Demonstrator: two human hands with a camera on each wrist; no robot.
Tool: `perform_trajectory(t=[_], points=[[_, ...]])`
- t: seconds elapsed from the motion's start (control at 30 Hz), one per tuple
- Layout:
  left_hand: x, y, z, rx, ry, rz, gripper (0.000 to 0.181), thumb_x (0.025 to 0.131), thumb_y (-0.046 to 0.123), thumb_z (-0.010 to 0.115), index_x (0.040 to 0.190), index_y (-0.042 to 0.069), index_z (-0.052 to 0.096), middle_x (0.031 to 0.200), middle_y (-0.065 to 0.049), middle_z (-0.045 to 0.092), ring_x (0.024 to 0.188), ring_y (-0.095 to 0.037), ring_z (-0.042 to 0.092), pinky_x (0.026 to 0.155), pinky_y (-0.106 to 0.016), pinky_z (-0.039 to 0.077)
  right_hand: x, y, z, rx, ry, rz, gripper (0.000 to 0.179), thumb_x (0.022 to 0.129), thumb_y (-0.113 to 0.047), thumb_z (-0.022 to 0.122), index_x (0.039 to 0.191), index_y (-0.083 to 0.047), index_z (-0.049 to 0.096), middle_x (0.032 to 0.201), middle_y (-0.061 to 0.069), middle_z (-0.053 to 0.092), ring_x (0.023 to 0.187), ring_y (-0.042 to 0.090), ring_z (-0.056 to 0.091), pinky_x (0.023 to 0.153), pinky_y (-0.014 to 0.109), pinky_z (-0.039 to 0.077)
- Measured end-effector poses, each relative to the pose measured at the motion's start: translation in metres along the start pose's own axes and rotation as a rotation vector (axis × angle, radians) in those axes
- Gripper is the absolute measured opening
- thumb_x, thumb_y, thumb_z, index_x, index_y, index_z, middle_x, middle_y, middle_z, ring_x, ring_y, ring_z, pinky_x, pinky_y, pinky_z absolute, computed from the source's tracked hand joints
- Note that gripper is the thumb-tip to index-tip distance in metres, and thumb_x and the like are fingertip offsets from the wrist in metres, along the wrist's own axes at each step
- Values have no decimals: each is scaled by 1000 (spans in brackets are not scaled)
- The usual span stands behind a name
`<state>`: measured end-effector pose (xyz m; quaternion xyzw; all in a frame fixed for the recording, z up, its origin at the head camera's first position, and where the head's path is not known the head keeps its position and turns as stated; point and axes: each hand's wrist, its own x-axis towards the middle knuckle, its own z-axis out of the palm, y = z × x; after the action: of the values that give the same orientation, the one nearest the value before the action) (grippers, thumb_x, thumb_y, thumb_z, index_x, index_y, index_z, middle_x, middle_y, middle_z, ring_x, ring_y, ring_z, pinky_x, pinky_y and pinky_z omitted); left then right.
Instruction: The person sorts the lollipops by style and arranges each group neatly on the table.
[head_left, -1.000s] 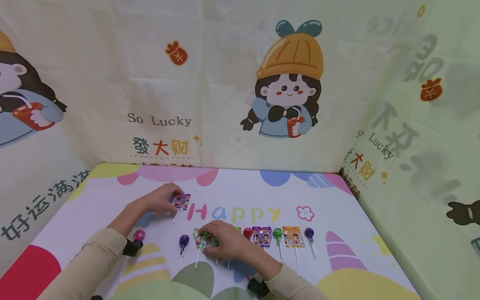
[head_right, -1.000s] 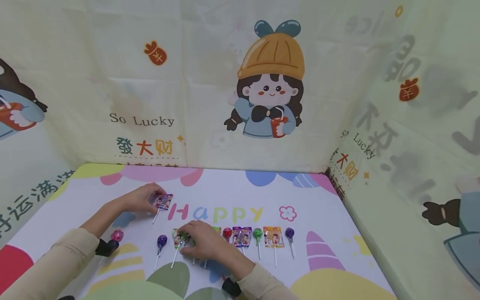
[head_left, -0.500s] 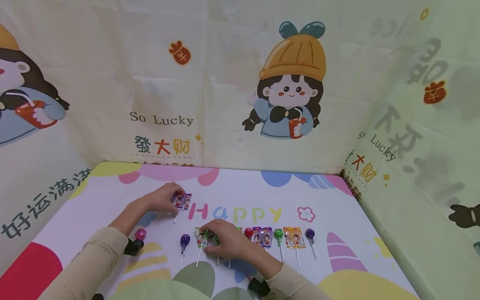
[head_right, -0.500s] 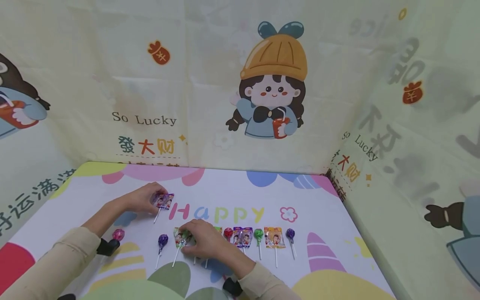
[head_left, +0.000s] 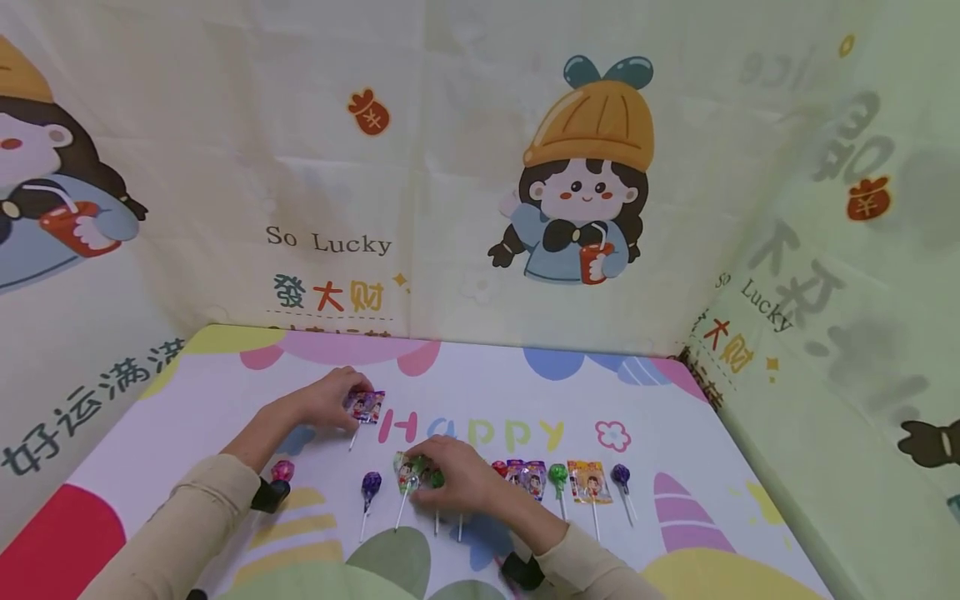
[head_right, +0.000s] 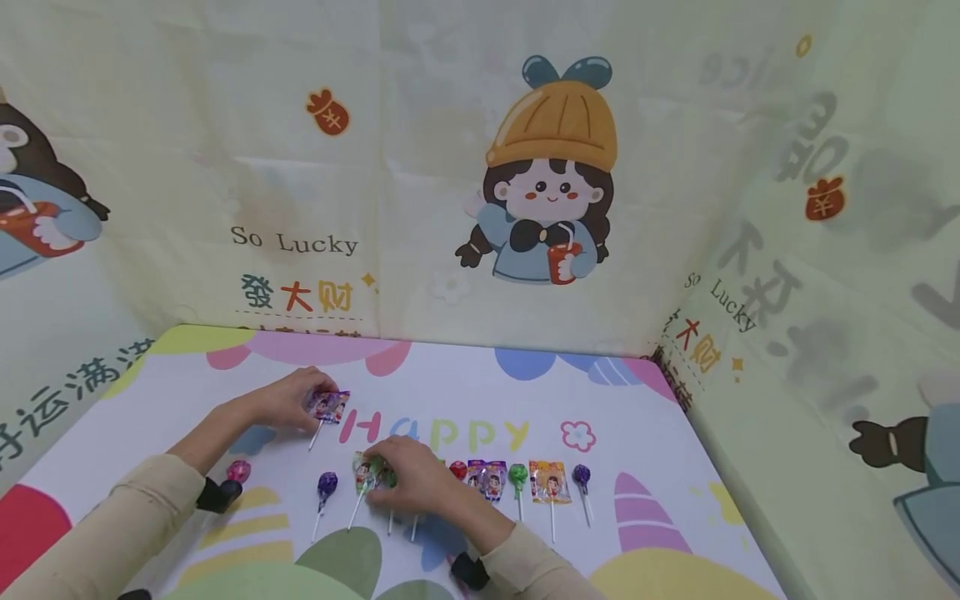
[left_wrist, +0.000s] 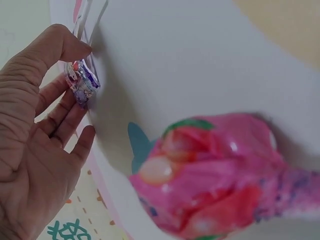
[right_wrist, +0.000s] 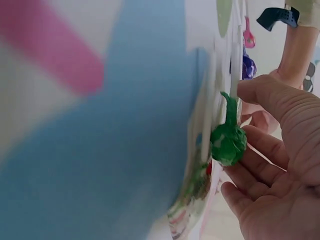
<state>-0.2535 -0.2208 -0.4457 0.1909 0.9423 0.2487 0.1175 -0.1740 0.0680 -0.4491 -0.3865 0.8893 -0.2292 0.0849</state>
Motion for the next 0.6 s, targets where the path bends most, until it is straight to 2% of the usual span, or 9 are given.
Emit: perform_trajectory(t=[0.17, 0.27, 0.4, 0.6], points=[[-1, 1, -1, 5, -1, -7, 58, 75, 17, 88, 126, 6, 62, 120, -10, 55, 115, -30, 50, 109, -56, 44, 4, 2, -5, -5, 24, -22, 52, 87, -29, 81, 134, -13, 64, 125, -2, 67, 112, 7, 60, 100, 26, 50], [-2, 2, -2, 7, 2, -1, 60, 75, 18, 88, 127, 6, 61, 120, -10, 55, 116, -30, 50, 108, -56, 44, 7, 3, -9, 0, 36, -35, 53, 88, -27, 81, 135, -12, 63, 127, 0, 67, 115, 10, 60, 101, 27, 50], [-1, 2, -1, 9, 2, 6, 62, 74, 18, 89, 127, 7, 61, 119, -10, 55, 115, -31, 50, 107, -57, 45, 11, 3, -13, 30, 36, -13, 52, 89, -27, 80, 136, -15, 63, 131, -1, 66, 121, 11, 59, 104, 30, 49], [1, -1, 2, 18, 0, -18, 63, 74, 19, 90, 129, 8, 60, 120, -9, 54, 116, -30, 49, 107, -56, 46, 22, 5, -16, 28, 40, -31, 54, 90, -26, 79, 139, -15, 61, 132, 0, 65, 123, 13, 59, 107, 32, 48]])
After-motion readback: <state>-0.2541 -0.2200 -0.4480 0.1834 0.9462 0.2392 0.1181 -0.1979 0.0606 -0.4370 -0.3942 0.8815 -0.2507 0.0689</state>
